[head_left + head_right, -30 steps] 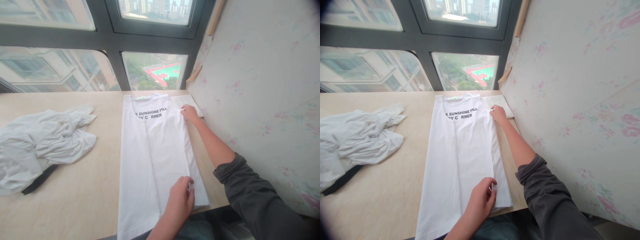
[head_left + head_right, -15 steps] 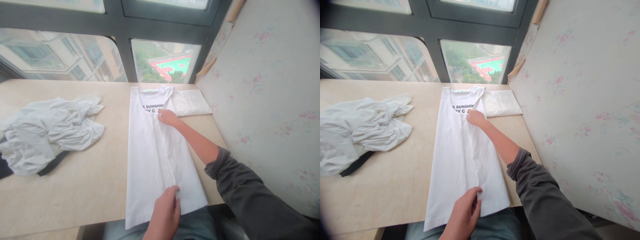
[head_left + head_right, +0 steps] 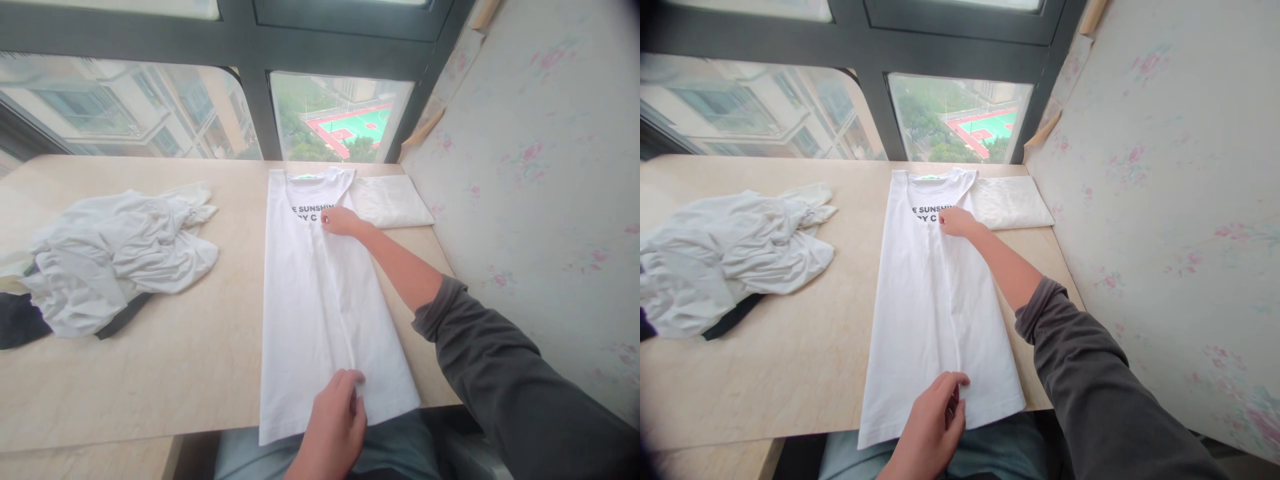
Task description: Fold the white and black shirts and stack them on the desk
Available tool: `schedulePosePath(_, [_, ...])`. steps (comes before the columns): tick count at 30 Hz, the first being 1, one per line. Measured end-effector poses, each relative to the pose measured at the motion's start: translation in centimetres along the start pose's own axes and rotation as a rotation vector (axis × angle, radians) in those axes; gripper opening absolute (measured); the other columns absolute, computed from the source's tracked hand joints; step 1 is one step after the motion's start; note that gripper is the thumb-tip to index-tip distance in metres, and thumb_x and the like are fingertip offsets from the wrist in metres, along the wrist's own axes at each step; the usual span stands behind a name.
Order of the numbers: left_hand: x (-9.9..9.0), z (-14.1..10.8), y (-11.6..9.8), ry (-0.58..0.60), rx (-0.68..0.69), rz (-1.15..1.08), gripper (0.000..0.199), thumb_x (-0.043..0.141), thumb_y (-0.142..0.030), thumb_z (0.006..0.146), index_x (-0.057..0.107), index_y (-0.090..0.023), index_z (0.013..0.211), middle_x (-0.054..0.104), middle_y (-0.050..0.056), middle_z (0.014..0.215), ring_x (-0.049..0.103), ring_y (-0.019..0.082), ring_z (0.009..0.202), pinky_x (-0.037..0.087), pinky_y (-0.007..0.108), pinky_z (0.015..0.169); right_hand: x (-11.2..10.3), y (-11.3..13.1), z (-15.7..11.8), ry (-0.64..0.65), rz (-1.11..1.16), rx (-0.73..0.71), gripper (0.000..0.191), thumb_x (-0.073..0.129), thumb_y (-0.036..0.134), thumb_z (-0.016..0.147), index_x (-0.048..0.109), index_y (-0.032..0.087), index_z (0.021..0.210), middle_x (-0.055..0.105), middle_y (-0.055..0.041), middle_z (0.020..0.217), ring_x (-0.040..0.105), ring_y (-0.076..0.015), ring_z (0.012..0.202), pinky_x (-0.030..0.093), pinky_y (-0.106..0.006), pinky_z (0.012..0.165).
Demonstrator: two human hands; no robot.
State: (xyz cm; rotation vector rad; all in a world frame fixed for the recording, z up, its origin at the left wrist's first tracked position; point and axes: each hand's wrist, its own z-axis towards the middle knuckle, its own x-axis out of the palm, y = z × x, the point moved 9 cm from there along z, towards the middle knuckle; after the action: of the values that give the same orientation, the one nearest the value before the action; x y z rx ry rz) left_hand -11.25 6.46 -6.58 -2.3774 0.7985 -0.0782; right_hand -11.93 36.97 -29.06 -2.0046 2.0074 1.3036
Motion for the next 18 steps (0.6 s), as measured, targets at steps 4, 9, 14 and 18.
schedulePosePath(4, [-0.1, -0.6, 0.4, 0.008, -0.025, -0.051, 0.026, 0.043, -0.016, 0.092, 0.057, -0.02, 0.113, 0.065, 0.004, 0.09, 0.063, 0.017, 0.079, 0.051, 0.029, 0.075, -1.0, -0.1, 0.3, -0.037, 0.022, -0.009, 0.022, 0.056, 0.024, 0.086, 0.07, 0.023, 0.102, 0.071, -0.0043, 0.11, 0.063, -0.0215, 0.101, 0.048, -0.028, 0.083])
schedulePosePath(9, [-0.1, -0.9, 1.2, 0.019, -0.027, 0.102, 0.029, 0.039, -0.015, 0.093, 0.056, -0.018, 0.116, 0.067, 0.008, 0.1, 0.066, 0.02, 0.09, 0.051, 0.033, 0.081, 1.0, -0.1, 0.4, -0.017, 0.044, 0.02, 0.023, 0.057, 0.026, 0.086, 0.07, 0.022, 0.105, 0.072, -0.006, 0.107, 0.064, -0.0232, 0.096, 0.05, -0.032, 0.082])
schedulePosePath(14, [-0.4, -0.9, 0.4, 0.115, -0.029, 0.375, 0.026, 0.037, -0.018, 0.096, 0.06, -0.021, 0.106, 0.066, 0.006, 0.09, 0.067, 0.023, 0.079, 0.05, 0.034, 0.068, 1.1, -1.1, 0.3, -0.037, 0.086, 0.029, 0.034, 0.057, 0.025, 0.086, 0.067, 0.025, 0.118, 0.073, -0.0042, 0.107, 0.065, -0.0217, 0.097, 0.049, -0.03, 0.083])
schedulePosePath(18, [-2.4, 0.5, -0.5, 0.044, 0.031, 0.533, 0.023, 0.039, -0.018, 0.096, 0.062, -0.021, 0.095, 0.065, 0.006, 0.085, 0.065, 0.023, 0.076, 0.051, 0.034, 0.065, -1.9, -5.0, 0.5, -0.161, 0.102, 0.134, 0.036, 0.054, 0.028, 0.089, 0.064, 0.024, 0.123, 0.073, -0.0056, 0.107, 0.065, -0.023, 0.101, 0.048, -0.031, 0.088])
